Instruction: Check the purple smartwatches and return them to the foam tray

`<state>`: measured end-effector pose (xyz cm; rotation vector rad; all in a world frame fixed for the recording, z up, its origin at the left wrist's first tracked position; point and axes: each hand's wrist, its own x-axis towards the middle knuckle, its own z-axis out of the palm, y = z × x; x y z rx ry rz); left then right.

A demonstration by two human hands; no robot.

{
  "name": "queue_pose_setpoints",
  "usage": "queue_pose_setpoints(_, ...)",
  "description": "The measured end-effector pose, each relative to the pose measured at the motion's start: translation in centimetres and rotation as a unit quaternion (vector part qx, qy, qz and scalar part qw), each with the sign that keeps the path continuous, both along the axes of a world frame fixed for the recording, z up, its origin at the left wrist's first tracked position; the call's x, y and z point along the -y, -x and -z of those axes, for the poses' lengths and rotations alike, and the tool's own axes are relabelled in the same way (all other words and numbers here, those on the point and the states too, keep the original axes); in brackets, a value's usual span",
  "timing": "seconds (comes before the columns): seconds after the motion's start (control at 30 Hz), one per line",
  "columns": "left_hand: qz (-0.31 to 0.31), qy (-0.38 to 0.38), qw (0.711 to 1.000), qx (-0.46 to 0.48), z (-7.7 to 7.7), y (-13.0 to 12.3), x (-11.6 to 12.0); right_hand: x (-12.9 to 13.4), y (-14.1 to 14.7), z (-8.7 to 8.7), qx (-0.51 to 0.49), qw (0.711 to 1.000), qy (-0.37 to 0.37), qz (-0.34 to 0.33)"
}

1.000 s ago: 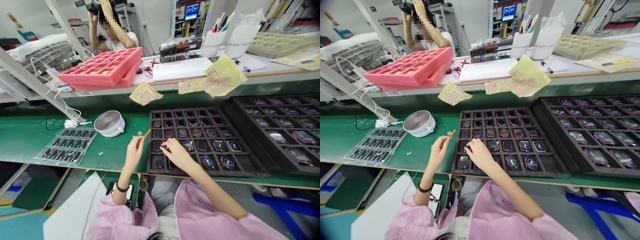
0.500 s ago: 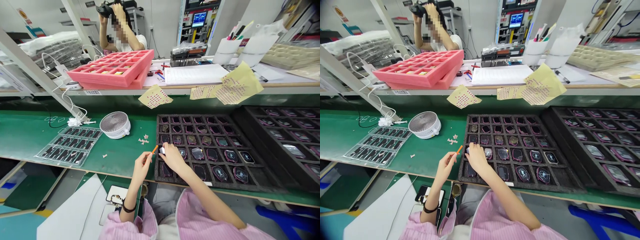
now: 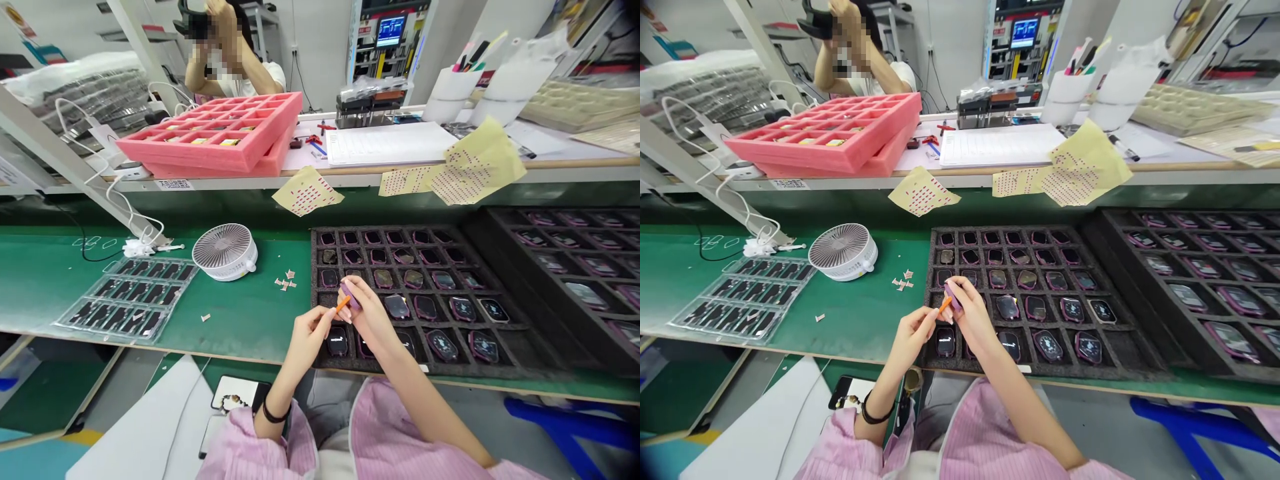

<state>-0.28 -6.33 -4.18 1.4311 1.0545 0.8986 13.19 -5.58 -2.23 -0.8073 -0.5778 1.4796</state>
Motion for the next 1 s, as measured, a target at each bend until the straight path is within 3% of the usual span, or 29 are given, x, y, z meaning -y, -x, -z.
queue_pose_setpoints(0.3, -0.010, 0.007, 1.000, 0.014, -0.1, -0.1, 0.0, 0.2, 0.2, -0.1, -0.006, 0.999, 0.000, 0.031)
queue_pose_setpoints(0.53, -0.010, 0.006, 1.000, 0.026, -0.1, -0.2, 0.0, 0.2, 0.3, -0.1, -0.046, 0.999, 0.008, 0.015)
queue_pose_setpoints(0.8, 0.004, 0.010, 1.000, 0.003, -1.0, 0.3, -0.3, 0.3, -1.1, -0.1, 0.139, 0.988, -0.052, 0.037)
queue_pose_setpoints(0.87, 0.019, 0.013, 1.000, 0.018, -1.2, 0.1, -0.5, 0.3, -1.4, -0.4, 0.116, 0.992, -0.046, 0.001)
queue_pose_setpoints(1.0, 0.029, 0.018, 0.997, 0.075, -0.9, -0.8, -0.4, 0.3, -1.0, -1.2, -0.050, 0.995, -0.010, -0.081)
